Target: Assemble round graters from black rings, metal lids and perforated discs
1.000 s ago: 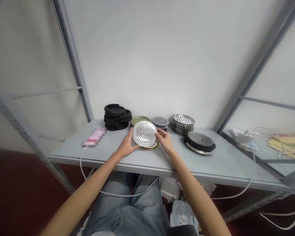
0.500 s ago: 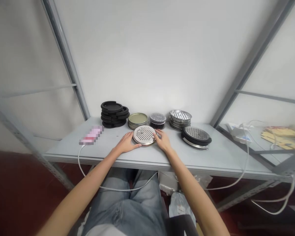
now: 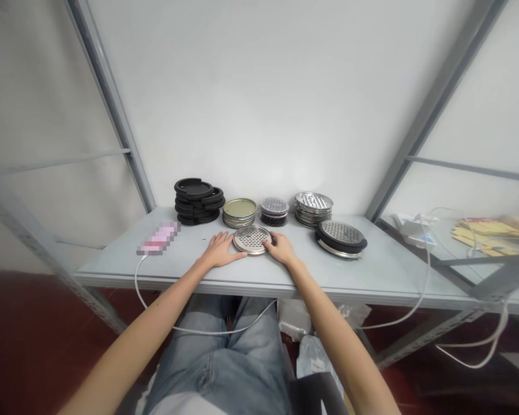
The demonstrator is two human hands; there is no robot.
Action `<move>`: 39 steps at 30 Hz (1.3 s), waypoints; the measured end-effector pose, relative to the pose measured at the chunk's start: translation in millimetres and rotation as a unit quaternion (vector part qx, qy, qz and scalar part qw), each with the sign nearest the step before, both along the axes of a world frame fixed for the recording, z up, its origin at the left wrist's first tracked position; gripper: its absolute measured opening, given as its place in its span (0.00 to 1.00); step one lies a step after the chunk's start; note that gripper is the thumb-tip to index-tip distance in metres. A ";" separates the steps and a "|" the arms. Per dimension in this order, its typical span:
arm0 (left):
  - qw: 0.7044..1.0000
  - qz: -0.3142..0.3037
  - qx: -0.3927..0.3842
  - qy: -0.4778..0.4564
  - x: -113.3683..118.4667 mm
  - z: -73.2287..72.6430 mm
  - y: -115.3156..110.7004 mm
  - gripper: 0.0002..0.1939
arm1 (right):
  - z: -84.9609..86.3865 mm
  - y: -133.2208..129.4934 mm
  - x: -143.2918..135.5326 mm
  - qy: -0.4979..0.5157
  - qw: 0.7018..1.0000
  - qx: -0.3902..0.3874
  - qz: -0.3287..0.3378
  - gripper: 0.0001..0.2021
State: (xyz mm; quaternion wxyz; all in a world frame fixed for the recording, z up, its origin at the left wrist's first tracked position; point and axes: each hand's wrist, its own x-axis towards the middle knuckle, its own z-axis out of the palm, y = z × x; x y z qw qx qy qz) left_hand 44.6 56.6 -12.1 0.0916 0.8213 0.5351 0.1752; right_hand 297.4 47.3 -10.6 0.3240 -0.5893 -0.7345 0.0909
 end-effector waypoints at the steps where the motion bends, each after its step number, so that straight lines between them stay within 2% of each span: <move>1: 1.000 0.001 -0.001 0.003 0.0 -0.1 0.3 0.54 | -0.7 0.6 0.1 -0.002 1.000 -0.001 -0.002 0.19; 11: 1.000 -0.003 0.007 -0.004 -0.1 3.2 -3.5 0.54 | -1.9 4.6 -0.7 -0.050 0.999 0.004 0.002 0.22; 16: 1.000 -0.005 -0.003 0.009 0.3 5.0 -4.6 0.54 | -6.6 6.7 0.3 -0.038 0.999 0.010 -0.005 0.26; 23: 1.000 0.003 -0.005 0.026 0.9 10.4 -9.7 0.48 | -8.8 8.2 1.4 -0.025 0.999 0.026 0.040 0.24; 32: 1.000 0.002 -0.011 0.023 1.2 10.2 -7.3 0.46 | -2.2 2.1 -6.8 -0.111 0.994 0.023 -0.001 0.21; 39: 1.000 -0.004 0.001 0.003 0.7 5.9 -3.6 0.52 | -1.9 -0.8 -10.3 -0.133 0.991 0.020 -0.020 0.21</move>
